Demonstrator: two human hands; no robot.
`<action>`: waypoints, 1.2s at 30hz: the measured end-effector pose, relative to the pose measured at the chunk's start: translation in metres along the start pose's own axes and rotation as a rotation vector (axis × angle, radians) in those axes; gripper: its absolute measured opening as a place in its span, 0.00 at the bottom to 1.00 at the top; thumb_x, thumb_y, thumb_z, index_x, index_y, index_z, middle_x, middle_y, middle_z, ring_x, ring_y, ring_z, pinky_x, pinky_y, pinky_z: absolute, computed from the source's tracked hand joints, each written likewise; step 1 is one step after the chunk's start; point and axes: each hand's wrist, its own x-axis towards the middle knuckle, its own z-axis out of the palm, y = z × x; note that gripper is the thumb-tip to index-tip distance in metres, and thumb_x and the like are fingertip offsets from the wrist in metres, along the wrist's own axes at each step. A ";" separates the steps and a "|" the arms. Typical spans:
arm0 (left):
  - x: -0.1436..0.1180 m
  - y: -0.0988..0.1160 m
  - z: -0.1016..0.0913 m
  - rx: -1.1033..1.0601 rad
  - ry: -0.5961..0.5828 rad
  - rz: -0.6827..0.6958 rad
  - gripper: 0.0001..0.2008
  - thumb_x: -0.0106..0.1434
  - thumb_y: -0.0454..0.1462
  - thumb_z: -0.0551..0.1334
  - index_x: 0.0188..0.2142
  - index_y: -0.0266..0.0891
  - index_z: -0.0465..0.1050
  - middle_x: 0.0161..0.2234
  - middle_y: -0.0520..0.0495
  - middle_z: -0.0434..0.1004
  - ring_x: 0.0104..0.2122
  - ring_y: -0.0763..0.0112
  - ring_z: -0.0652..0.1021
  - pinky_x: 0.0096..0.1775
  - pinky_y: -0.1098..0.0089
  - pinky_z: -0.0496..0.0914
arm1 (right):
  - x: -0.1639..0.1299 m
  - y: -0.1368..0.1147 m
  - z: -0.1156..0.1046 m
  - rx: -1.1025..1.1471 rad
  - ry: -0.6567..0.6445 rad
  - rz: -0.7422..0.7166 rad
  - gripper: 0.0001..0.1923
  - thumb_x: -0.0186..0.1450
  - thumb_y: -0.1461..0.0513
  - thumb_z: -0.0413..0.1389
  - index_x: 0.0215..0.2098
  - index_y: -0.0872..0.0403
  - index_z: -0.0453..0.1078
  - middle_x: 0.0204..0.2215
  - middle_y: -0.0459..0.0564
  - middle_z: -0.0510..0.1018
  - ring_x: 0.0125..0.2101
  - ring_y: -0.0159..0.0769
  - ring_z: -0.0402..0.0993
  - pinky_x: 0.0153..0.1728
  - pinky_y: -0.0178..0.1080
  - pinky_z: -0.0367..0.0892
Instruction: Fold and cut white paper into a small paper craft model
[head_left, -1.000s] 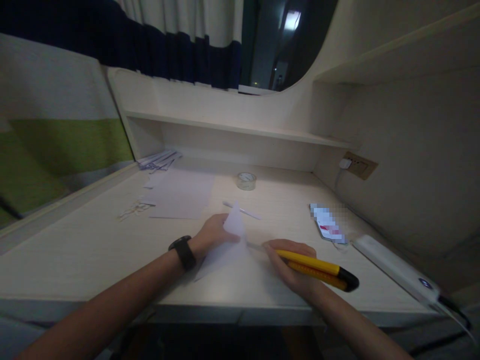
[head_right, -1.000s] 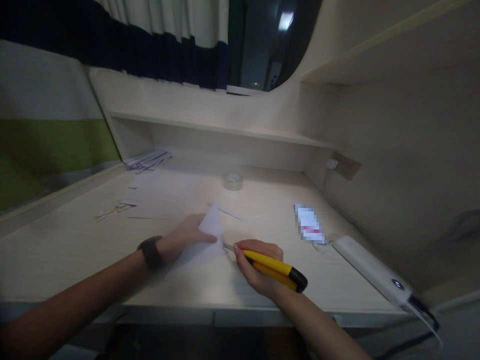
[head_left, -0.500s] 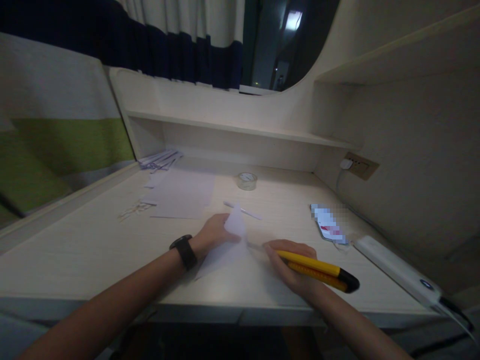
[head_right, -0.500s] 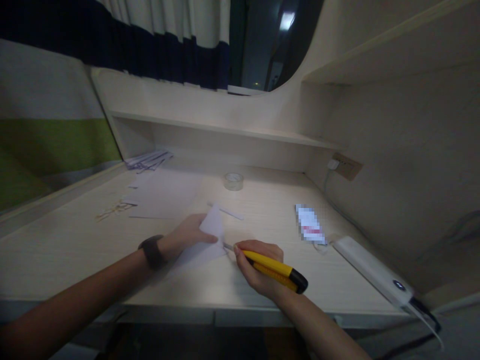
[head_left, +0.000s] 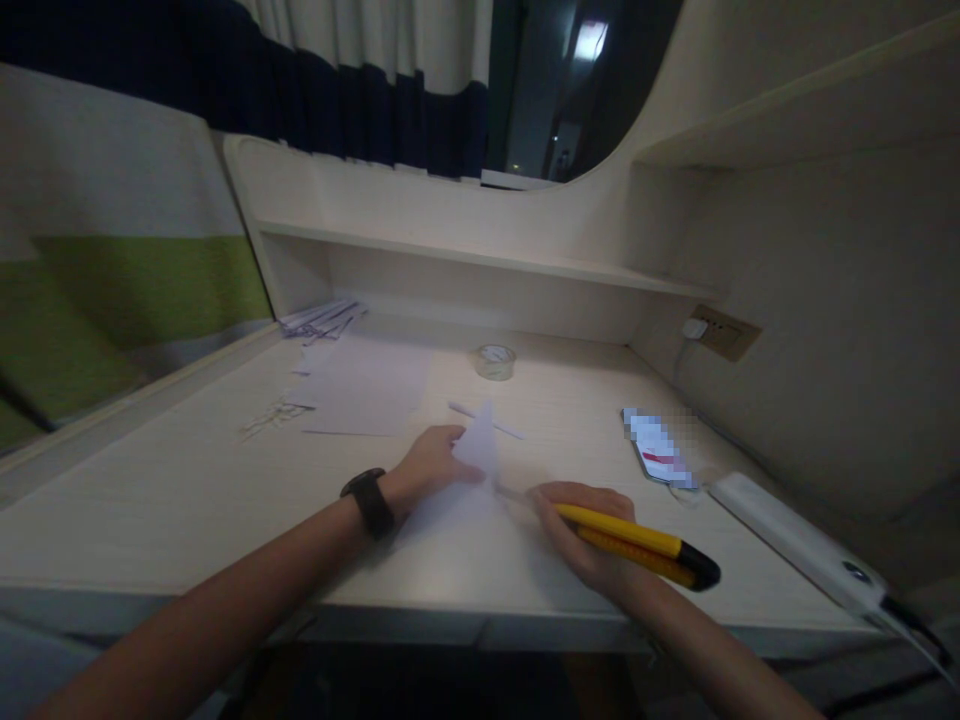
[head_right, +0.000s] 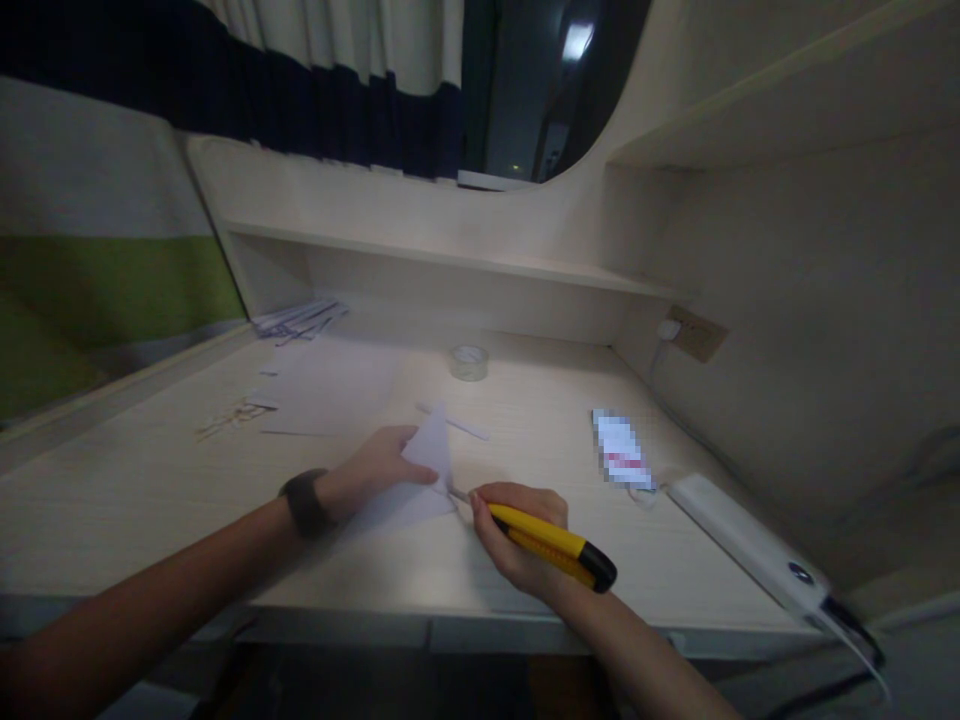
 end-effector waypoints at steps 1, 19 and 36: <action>0.000 0.000 0.000 -0.011 -0.002 0.001 0.17 0.43 0.37 0.68 0.34 0.31 0.75 0.32 0.44 0.77 0.30 0.63 0.75 0.30 0.69 0.66 | 0.000 0.001 0.000 -0.007 0.003 0.005 0.09 0.61 0.60 0.53 0.27 0.51 0.73 0.24 0.46 0.79 0.23 0.34 0.77 0.26 0.32 0.72; -0.002 0.010 -0.003 -0.100 -0.014 -0.103 0.16 0.41 0.35 0.68 0.32 0.30 0.75 0.29 0.44 0.77 0.27 0.64 0.75 0.28 0.69 0.67 | 0.002 -0.001 0.001 0.034 -0.019 0.022 0.10 0.61 0.60 0.52 0.25 0.52 0.73 0.21 0.46 0.78 0.20 0.33 0.75 0.24 0.33 0.71; 0.010 -0.002 -0.007 0.161 -0.077 0.049 0.14 0.45 0.39 0.66 0.31 0.32 0.76 0.28 0.47 0.77 0.28 0.66 0.74 0.27 0.72 0.63 | 0.000 0.006 0.000 0.122 -0.011 -0.004 0.05 0.59 0.63 0.56 0.28 0.52 0.75 0.27 0.47 0.80 0.28 0.35 0.78 0.31 0.34 0.73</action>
